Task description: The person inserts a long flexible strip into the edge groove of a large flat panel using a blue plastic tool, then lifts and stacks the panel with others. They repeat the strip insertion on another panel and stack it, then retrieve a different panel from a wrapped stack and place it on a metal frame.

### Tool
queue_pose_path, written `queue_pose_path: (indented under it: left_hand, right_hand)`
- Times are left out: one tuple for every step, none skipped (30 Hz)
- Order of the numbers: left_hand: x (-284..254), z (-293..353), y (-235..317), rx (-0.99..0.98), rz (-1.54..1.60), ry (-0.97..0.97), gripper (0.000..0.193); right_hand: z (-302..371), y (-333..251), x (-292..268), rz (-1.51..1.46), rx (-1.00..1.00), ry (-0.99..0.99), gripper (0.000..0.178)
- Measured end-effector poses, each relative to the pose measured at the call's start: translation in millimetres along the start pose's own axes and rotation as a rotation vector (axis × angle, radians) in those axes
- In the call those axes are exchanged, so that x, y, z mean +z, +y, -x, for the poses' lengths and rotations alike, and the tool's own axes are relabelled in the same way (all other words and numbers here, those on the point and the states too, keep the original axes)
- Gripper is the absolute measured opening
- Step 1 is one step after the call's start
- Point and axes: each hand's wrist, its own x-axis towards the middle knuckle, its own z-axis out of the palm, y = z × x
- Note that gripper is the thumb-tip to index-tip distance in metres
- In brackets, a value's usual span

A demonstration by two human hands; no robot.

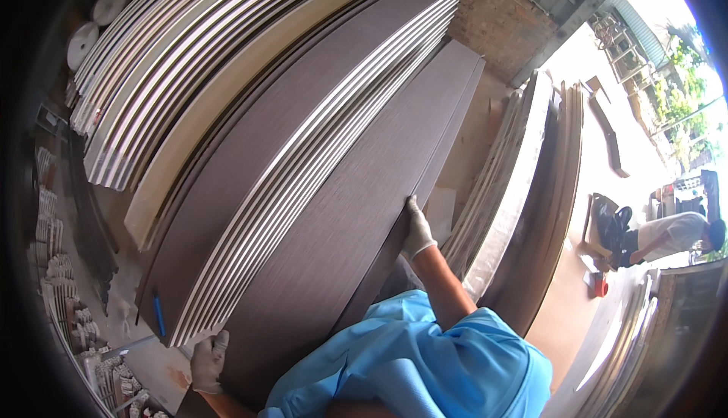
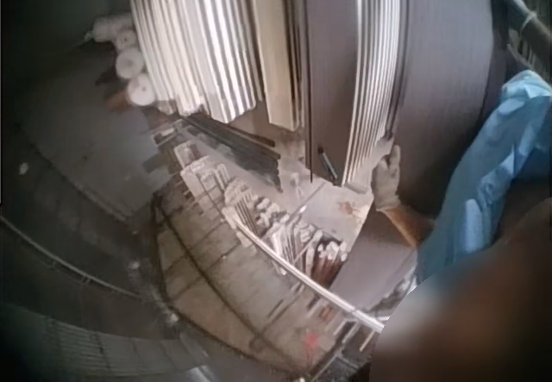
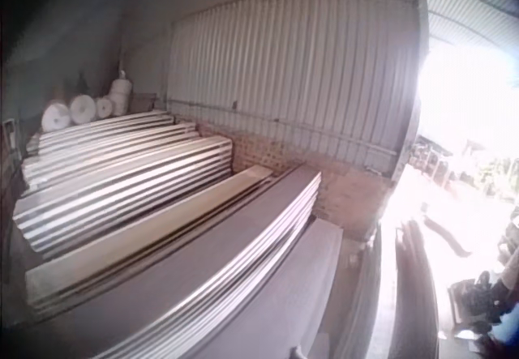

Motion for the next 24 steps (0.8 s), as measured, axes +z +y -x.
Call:
queue_pose_path:
  left_hand:
    - [2, -7, 8, -0.012, -0.027, -0.003, 0.07]
    - [4, -13, 18, -0.011, -0.011, -0.004, 0.069]
    - [7, -20, 29, -0.024, -0.025, -0.002, 0.068]
    - [8, -29, 42, -0.031, -0.035, 0.002, 0.067]
    - [8, -37, 54, -0.048, -0.052, -0.01, 0.066]
    - [10, -44, 69, -0.068, -0.066, -0.024, 0.065]
    - [14, -51, 86, -0.118, -0.086, -0.047, 0.064]
    - [18, -55, 102, -0.024, -0.033, 0.016, 0.065]
    - [23, -64, 123, -0.018, -0.023, 0.016, 0.067]
    - [27, -73, 143, -0.016, -0.022, 0.005, 0.07]
    - [31, -80, 163, -0.037, -0.031, -0.014, 0.073]
    - [34, -87, 183, -0.038, -0.037, -0.035, 0.073]
    - [38, -96, 203, -0.058, -0.046, -0.055, 0.073]
    - [41, -105, 223, -0.089, -0.054, -0.071, 0.073]
    - [44, -113, 240, -0.066, -0.055, -0.068, 0.073]
    - [47, -123, 257, -0.052, -0.058, -0.067, 0.072]
    - [50, -133, 272, -0.05, -0.066, -0.07, 0.072]
    - [53, -144, 286, -0.056, -0.063, -0.089, 0.072]
    - [57, -156, 297, -0.073, -0.068, -0.113, 0.072]
    - [61, -166, 307, -0.089, -0.077, -0.138, 0.072]
    - [65, -174, 315, -0.057, -0.053, -0.103, 0.072]
    - [71, -183, 322, -0.022, -0.03, -0.065, 0.072]
    - [76, -191, 328, -0.011, -0.023, -0.047, 0.072]
    - [81, -198, 333, 0.014, -0.018, -0.037, 0.072]
  right_hand:
    - [-13, -1, -3, 0.015, 0.013, 0.028, 0.069]
    - [-27, -4, -5, 0.029, 0.036, 0.08, 0.068]
    - [-39, -7, -8, 0.021, 0.03, 0.062, 0.066]
    - [-51, -14, -10, 0.015, 0.025, 0.072, 0.064]
    - [-62, -22, -10, 0.015, 0.023, 0.101, 0.062]
    - [-76, -34, -11, 0.035, 0.02, 0.11, 0.063]
    - [-90, -46, -12, 0.059, 0.027, 0.139, 0.063]
    - [-101, -54, -11, 0.083, 0.051, 0.187, 0.064]
    - [-118, -70, -10, 0.084, 0.027, 0.146, 0.064]
    - [-132, -86, -14, 0.086, 0.022, 0.134, 0.064]
    - [-146, -101, -18, 0.088, 0.021, 0.11, 0.065]
    - [-162, -117, -19, 0.096, 0.058, 0.175, 0.064]
    - [-178, -133, -20, 0.09, 0.052, 0.164, 0.064]
    - [-194, -148, -19, 0.087, 0.051, 0.168, 0.064]
    - [-208, -160, -19, 0.087, 0.058, 0.196, 0.064]
    - [-222, -174, -18, 0.111, 0.053, 0.22, 0.063]
    - [-236, -185, -17, 0.109, 0.051, 0.215, 0.063]
    - [-248, -197, -17, 0.116, 0.054, 0.241, 0.062]
    - [-261, -206, -15, 0.133, 0.06, 0.265, 0.062]
    - [-272, -214, -14, 0.116, 0.045, 0.249, 0.061]
    - [-282, -219, -14, 0.094, 0.028, 0.215, 0.06]
    - [-293, -225, -13, 0.086, 0.013, 0.197, 0.059]
    - [-303, -230, -13, 0.08, 0.008, 0.216, 0.058]
    - [-313, -235, -14, 0.101, 0.027, 0.248, 0.056]
